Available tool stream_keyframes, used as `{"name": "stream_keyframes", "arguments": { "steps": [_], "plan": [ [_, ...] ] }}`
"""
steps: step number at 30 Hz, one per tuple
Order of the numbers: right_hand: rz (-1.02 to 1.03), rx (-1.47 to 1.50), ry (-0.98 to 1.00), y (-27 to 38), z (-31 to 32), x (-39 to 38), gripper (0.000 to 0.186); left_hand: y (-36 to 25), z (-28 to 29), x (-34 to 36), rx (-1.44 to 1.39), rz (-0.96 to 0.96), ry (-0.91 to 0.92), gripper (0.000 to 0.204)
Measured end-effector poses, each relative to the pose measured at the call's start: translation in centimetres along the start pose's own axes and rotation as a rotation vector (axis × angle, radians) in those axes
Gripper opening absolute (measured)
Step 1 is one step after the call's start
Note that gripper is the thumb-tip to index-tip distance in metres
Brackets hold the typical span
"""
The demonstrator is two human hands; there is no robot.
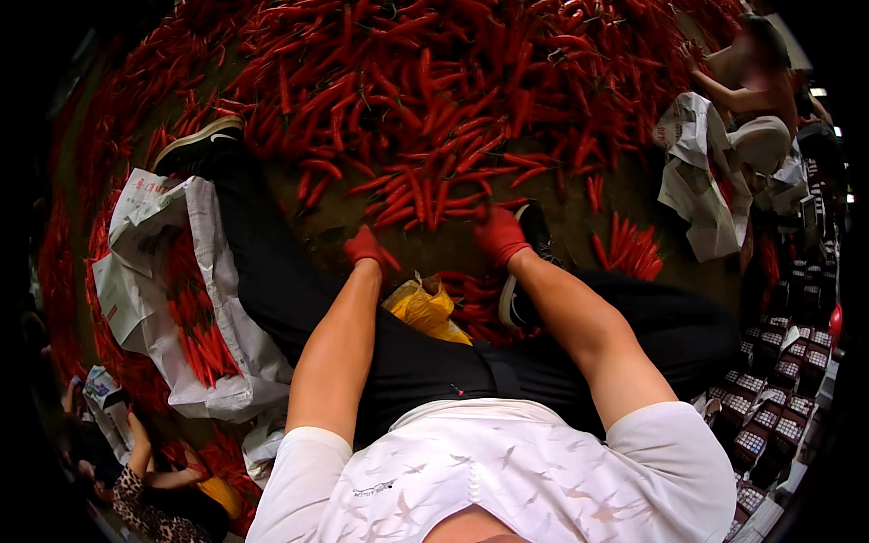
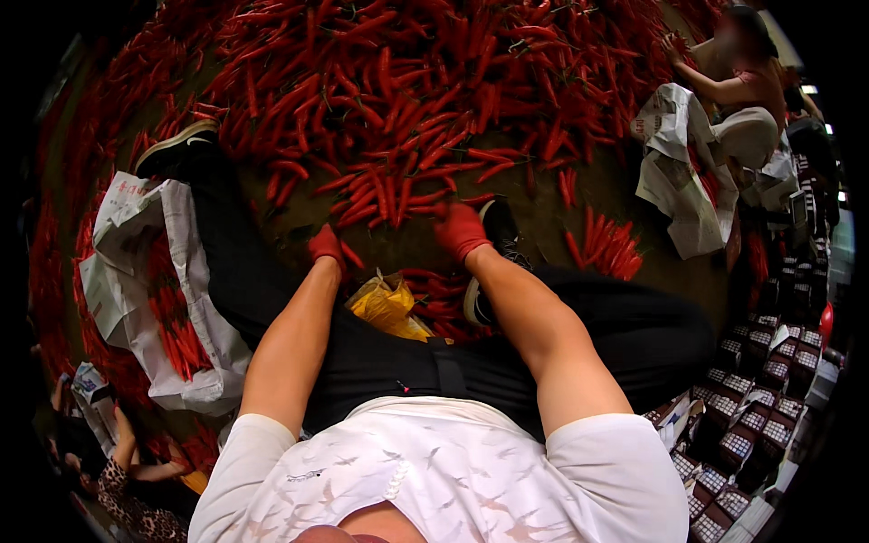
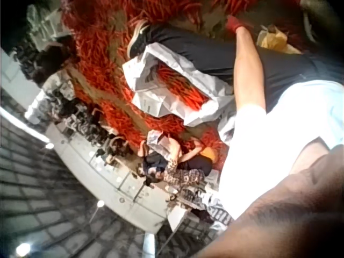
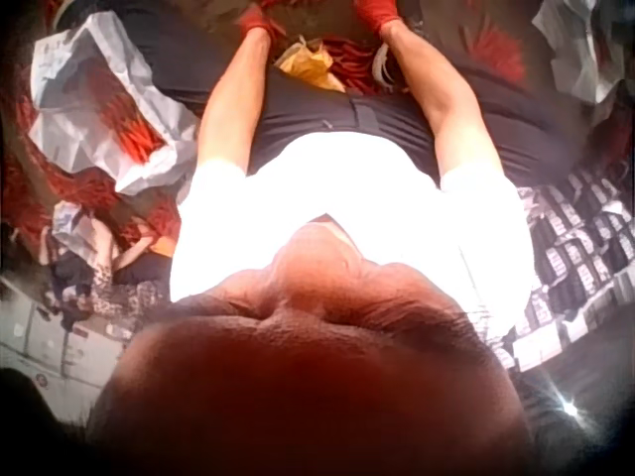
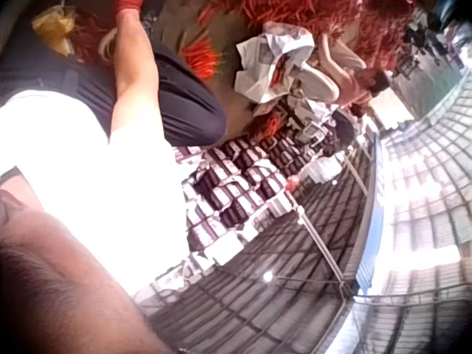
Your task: The person picks up handfuls of red chilies from a large pile on the floor and places them into cardboard boxes.
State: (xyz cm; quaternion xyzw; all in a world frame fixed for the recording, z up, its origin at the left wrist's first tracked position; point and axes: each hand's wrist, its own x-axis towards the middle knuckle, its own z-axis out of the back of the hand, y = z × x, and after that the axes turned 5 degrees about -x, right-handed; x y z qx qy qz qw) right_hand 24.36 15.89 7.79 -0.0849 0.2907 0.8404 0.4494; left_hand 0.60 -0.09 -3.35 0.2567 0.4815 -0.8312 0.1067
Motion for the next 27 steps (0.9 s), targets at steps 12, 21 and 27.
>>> {"name": "stream_keyframes", "arguments": {
  "steps": [12,21,27],
  "plan": [
    [-0.223,0.356,-0.35,-2.8,-4.6,-0.2,0.049,-5.9,-2.4,-5.2,0.665,-1.14,0.686,0.054],
    [-0.188,0.869,-0.192,1.9,-3.3,6.4,0.035,-7.4,-1.2,-4.0,0.805,-1.378,0.703,0.056],
    [-0.354,0.777,-0.241,6.8,-4.4,7.9,0.04,-9.2,1.1,-4.4,0.473,-0.978,0.66,0.044]
  ]
}}
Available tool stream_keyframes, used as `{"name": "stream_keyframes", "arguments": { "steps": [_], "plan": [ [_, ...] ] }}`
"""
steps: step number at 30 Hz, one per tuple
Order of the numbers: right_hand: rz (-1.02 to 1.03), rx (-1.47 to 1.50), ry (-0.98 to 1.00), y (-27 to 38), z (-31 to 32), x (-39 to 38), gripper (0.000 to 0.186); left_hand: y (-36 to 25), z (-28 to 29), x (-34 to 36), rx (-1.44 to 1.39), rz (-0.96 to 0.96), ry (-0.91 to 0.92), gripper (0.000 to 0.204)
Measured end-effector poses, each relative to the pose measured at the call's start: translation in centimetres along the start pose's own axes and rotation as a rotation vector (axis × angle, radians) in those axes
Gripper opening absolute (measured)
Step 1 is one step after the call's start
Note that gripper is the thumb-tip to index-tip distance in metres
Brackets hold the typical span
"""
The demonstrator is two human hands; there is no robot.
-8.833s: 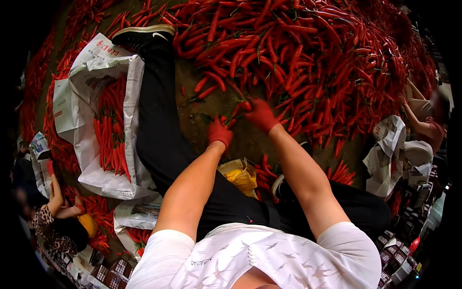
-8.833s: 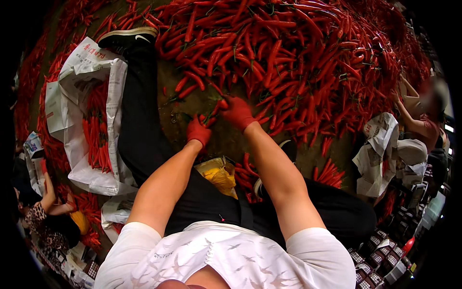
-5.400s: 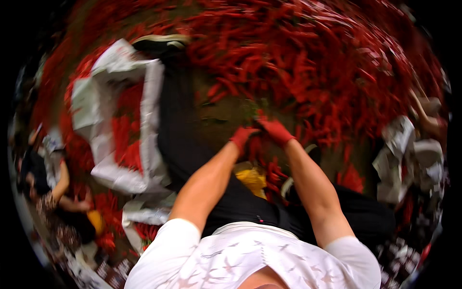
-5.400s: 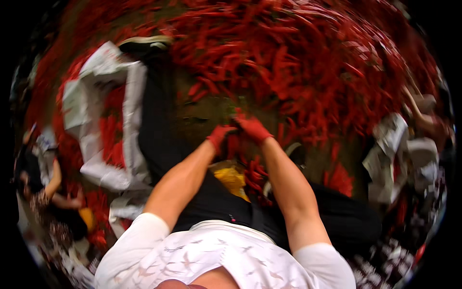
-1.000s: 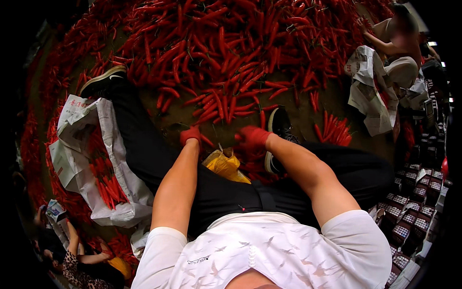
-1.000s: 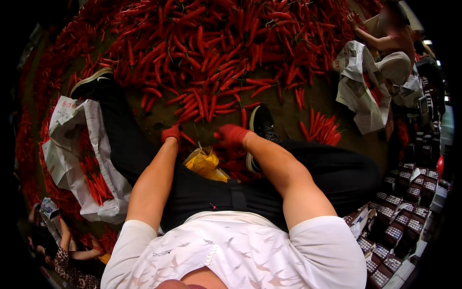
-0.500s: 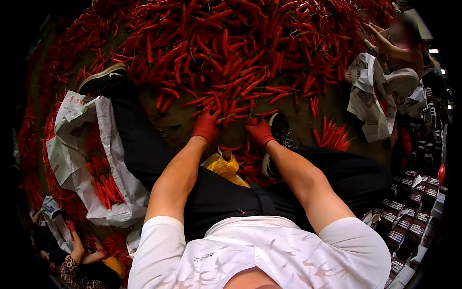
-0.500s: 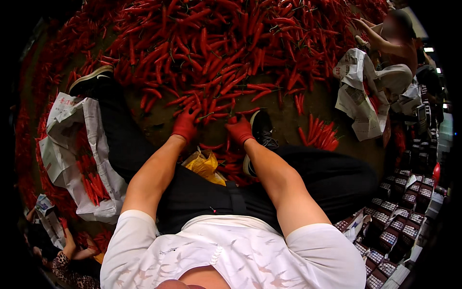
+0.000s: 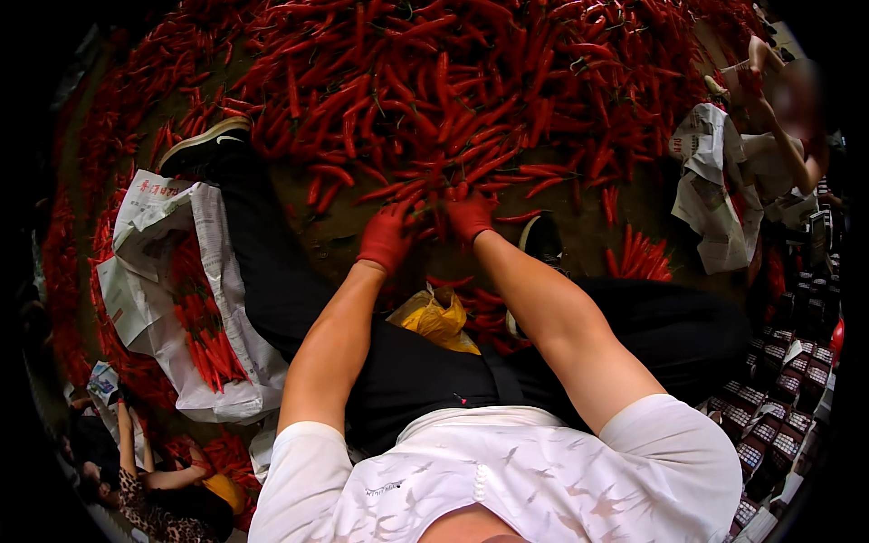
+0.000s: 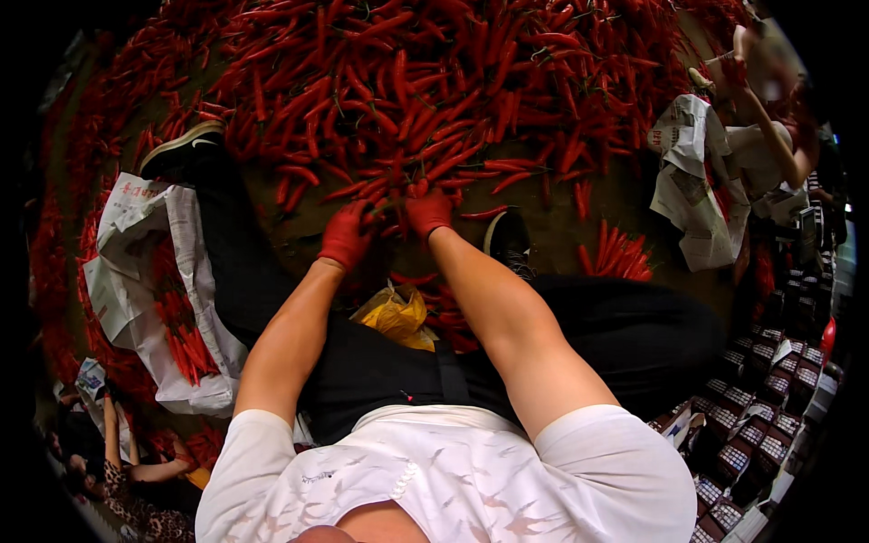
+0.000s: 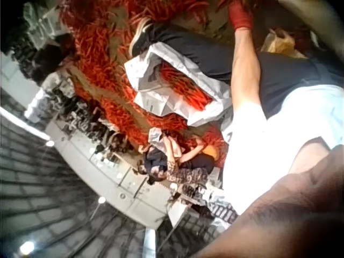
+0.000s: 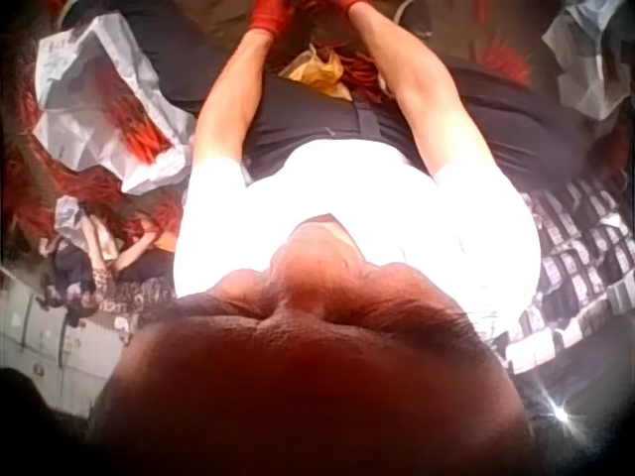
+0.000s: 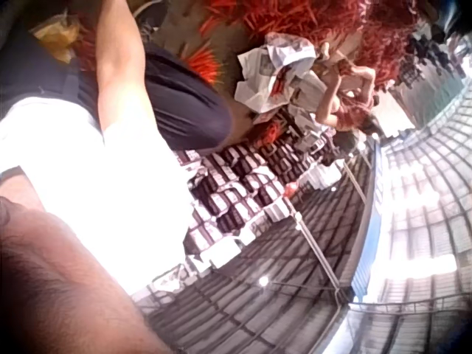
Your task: The person picks up handfuls of red chilies from a large pile on the floor and places them into cardboard boxes.
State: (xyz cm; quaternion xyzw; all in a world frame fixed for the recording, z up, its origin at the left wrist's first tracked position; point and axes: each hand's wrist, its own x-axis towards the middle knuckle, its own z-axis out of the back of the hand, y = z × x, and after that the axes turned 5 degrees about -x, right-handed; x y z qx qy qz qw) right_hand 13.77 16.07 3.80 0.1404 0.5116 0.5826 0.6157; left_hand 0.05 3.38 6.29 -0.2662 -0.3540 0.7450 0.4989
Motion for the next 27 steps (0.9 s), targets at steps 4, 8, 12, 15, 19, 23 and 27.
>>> {"name": "stream_keyframes", "arguments": {
  "steps": [4,8,12,15,19,23,27],
  "plan": [
    [0.033,0.32,0.013,-3.2,0.2,2.0,0.047,3.1,-1.4,1.1,-0.895,0.392,-0.223,0.033],
    [0.245,-0.004,-0.026,-0.8,-2.0,-0.7,0.045,6.0,-2.6,-0.9,-1.578,0.888,-0.417,0.027],
    [0.293,-0.529,-0.08,1.7,-1.7,-1.2,0.036,5.8,-3.4,-2.6,-1.286,1.127,-0.269,0.018],
    [0.019,-0.112,0.416,4.6,1.5,-1.6,0.027,3.1,-3.2,-3.1,-1.817,0.957,-0.251,0.019],
    [0.179,0.154,0.699,-1.2,1.9,0.1,0.022,-3.0,-2.2,-1.3,-2.148,0.738,0.385,0.022],
    [-0.111,0.554,0.647,1.6,-1.8,-5.0,0.033,-1.5,-1.4,-2.3,-1.593,0.477,0.28,0.026],
    [-0.388,0.712,0.983,1.8,-1.9,-5.6,0.031,-0.6,-3.2,-3.1,-1.298,0.665,-0.14,0.031]
  ]
}}
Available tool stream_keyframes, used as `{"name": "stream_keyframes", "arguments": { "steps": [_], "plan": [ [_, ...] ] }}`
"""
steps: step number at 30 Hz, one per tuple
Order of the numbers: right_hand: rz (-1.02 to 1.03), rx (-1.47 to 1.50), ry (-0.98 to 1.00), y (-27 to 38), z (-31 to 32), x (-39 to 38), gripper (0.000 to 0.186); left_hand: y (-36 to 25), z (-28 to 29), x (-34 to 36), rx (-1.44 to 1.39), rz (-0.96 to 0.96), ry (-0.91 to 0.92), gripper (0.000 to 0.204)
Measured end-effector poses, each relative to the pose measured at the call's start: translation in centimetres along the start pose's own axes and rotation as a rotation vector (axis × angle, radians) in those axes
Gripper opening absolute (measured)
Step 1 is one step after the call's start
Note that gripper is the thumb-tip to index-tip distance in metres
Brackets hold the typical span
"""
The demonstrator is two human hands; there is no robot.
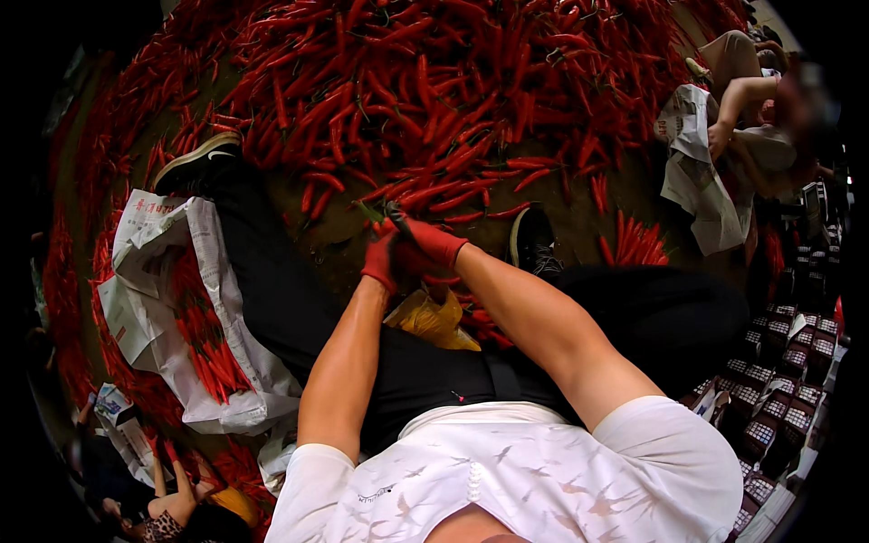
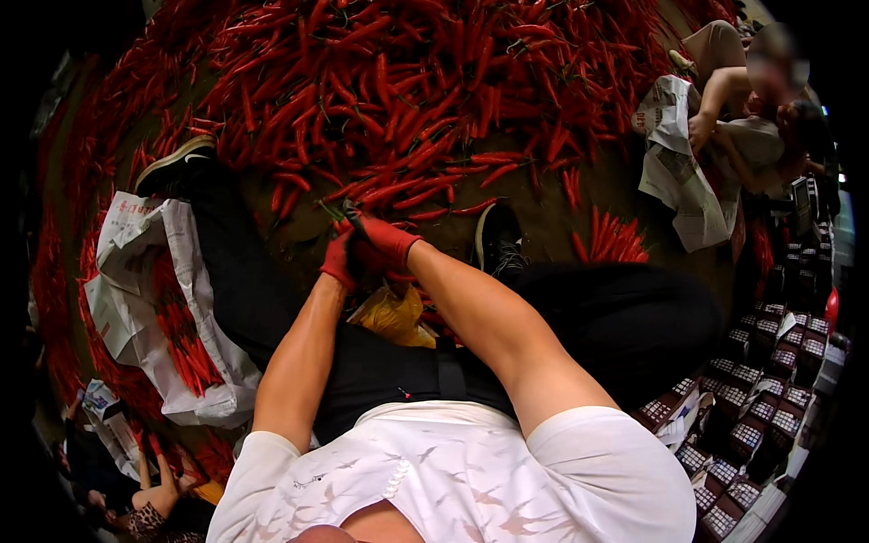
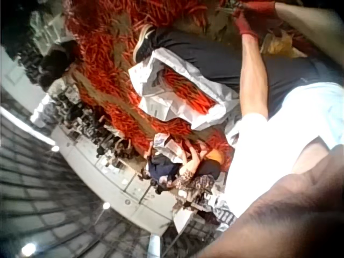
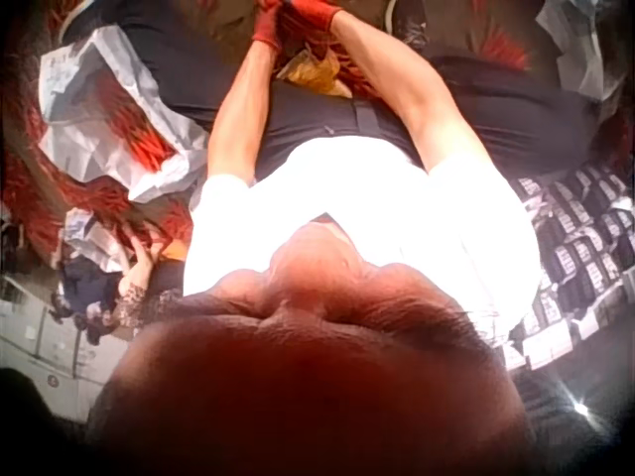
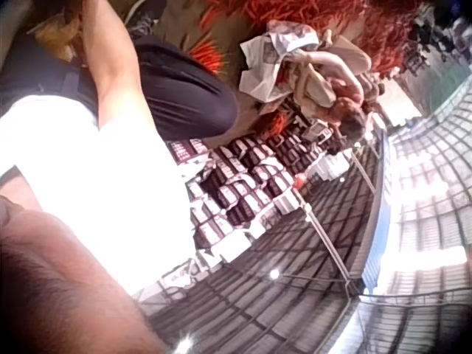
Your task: The person picks up handfuls of red chilies from a large pile on the floor and places them into cardboard boxes.
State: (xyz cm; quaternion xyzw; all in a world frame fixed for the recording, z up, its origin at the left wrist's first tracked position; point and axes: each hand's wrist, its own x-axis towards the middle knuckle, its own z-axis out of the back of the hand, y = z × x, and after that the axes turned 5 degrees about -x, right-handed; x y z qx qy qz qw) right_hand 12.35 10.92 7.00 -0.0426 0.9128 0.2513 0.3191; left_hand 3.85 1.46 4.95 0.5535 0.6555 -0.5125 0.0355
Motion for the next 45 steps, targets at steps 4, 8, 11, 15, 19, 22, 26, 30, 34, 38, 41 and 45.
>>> {"name": "stream_keyframes", "arguments": {
  "steps": [4,8,11,15,19,22,26,30,34,38,41,45],
  "plan": [
    [0.353,-1.222,-0.499,0.4,1.8,-0.5,0.04,-0.1,-2.9,0.1,0.054,0.097,-0.474,0.016],
    [0.824,-1.841,-0.761,2.8,1.0,0.7,0.049,4.2,5.7,4.3,0.245,-0.141,-0.51,0.017],
    [0.622,-2.099,-0.592,4.5,4.6,-0.1,0.053,3.0,3.0,3.4,-0.022,-0.195,-0.434,0.022],
    [0.595,-1.931,-0.466,7.5,3.4,-0.3,0.056,1.7,7.8,3.1,-0.013,-0.219,-0.67,0.022],
    [0.235,-1.431,-0.202,13.1,2.3,-4.2,0.052,1.0,5.5,2.7,0.257,-0.511,-0.575,0.042],
    [-0.117,-1.655,-0.301,20.1,4.1,-10.9,0.037,-1.1,0.9,0.9,1.298,-0.804,-0.318,0.057],
    [-0.364,-1.95,-0.313,29.0,9.3,-23.0,0.027,-0.7,0.3,1.3,1.268,-0.523,-0.189,0.047],
    [-0.363,-1.818,-0.898,28.4,18.0,-35.6,0.044,1.3,-0.7,2.3,1.483,-0.587,-0.181,0.05],
    [-0.514,-1.365,-1.215,17.8,26.5,-34.6,0.082,1.4,0.6,1.8,1.568,-0.527,-0.179,0.05],
    [-0.351,-1.451,-1.67,5.1,35.5,-35.2,0.079,-0.7,-0.1,1.8,1.573,-0.448,-0.214,0.062],
    [-0.627,-1.455,-1.459,5.6,34.6,-37.6,0.077,-2.5,1.4,1.0,1.312,-0.201,-0.212,0.065],
    [-0.745,-1.705,-1.073,16.8,35.4,-41.9,0.075,-2.6,1.0,0.8,1.368,-0.212,-0.287,0.064]
  ]
}}
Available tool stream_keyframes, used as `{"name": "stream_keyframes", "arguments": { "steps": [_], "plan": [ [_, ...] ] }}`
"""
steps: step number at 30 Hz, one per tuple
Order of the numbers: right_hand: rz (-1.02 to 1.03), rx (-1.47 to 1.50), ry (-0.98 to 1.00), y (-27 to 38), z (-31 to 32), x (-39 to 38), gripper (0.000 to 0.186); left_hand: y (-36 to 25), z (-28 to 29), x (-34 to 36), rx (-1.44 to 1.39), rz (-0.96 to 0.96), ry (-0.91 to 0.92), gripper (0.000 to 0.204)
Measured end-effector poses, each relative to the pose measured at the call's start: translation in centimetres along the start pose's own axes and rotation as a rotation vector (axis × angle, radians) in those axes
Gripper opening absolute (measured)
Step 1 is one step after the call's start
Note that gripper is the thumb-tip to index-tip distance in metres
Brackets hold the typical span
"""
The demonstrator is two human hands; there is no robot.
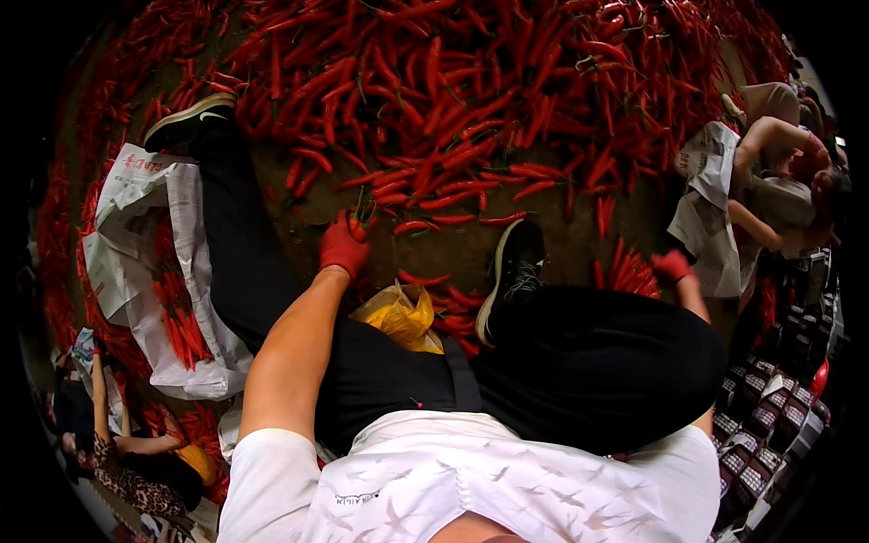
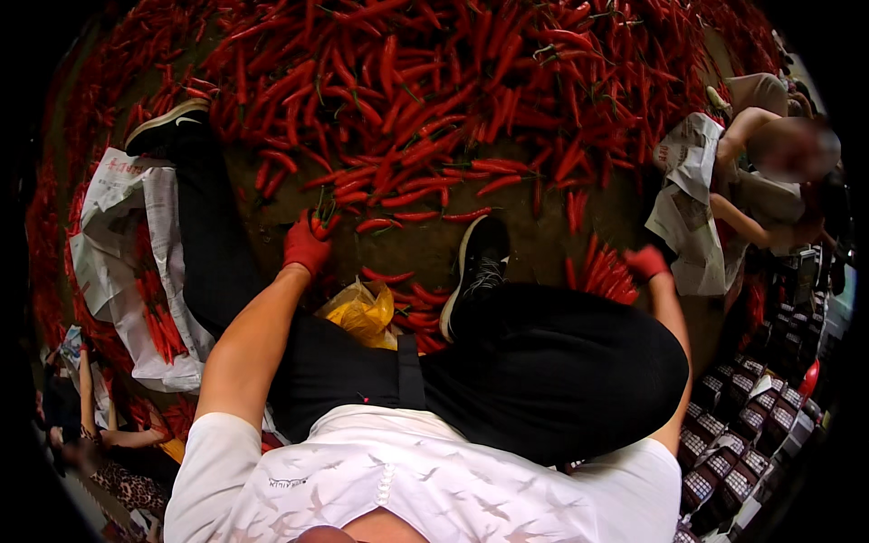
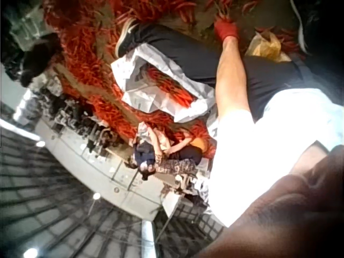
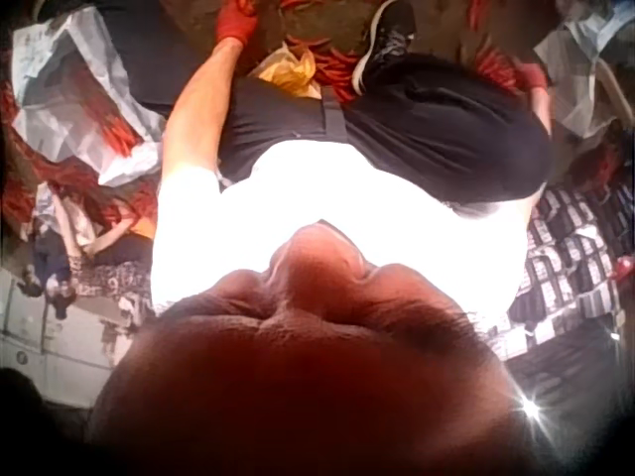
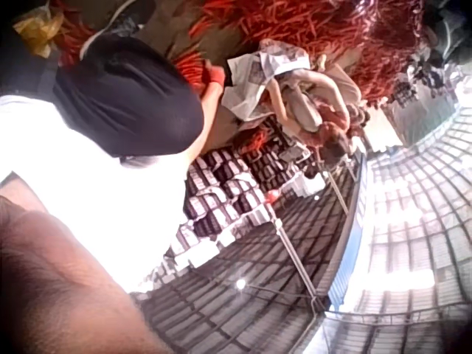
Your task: The person picks up handfuls of red chilies from a large pile on the floor and places them into cardboard boxes.
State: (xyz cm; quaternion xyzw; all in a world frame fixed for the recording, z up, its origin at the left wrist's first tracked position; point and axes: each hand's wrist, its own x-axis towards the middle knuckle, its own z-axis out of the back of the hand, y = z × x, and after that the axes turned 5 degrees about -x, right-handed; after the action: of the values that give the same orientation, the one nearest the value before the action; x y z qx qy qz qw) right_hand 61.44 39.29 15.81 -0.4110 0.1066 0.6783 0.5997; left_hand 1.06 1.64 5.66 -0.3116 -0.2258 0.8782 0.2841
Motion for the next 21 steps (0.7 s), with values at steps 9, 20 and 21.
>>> {"name": "stream_keyframes", "arguments": {
  "steps": [9,20,21],
  "plan": [
    [0.821,-0.253,-0.099,30.2,21.3,-11.2,0.046,0.2,-2.9,-1.0,0.124,-0.005,-0.216,0.065],
    [-0.039,0.081,-0.185,39.6,0.7,-5.8,0.063,0.7,-4.0,-0.7,0.102,0.012,-0.287,0.069],
    [-0.164,0.167,-0.276,39.9,-1.2,-5.4,0.061,0.3,-4.0,-0.6,0.098,0.002,-0.272,0.069]
  ]
}}
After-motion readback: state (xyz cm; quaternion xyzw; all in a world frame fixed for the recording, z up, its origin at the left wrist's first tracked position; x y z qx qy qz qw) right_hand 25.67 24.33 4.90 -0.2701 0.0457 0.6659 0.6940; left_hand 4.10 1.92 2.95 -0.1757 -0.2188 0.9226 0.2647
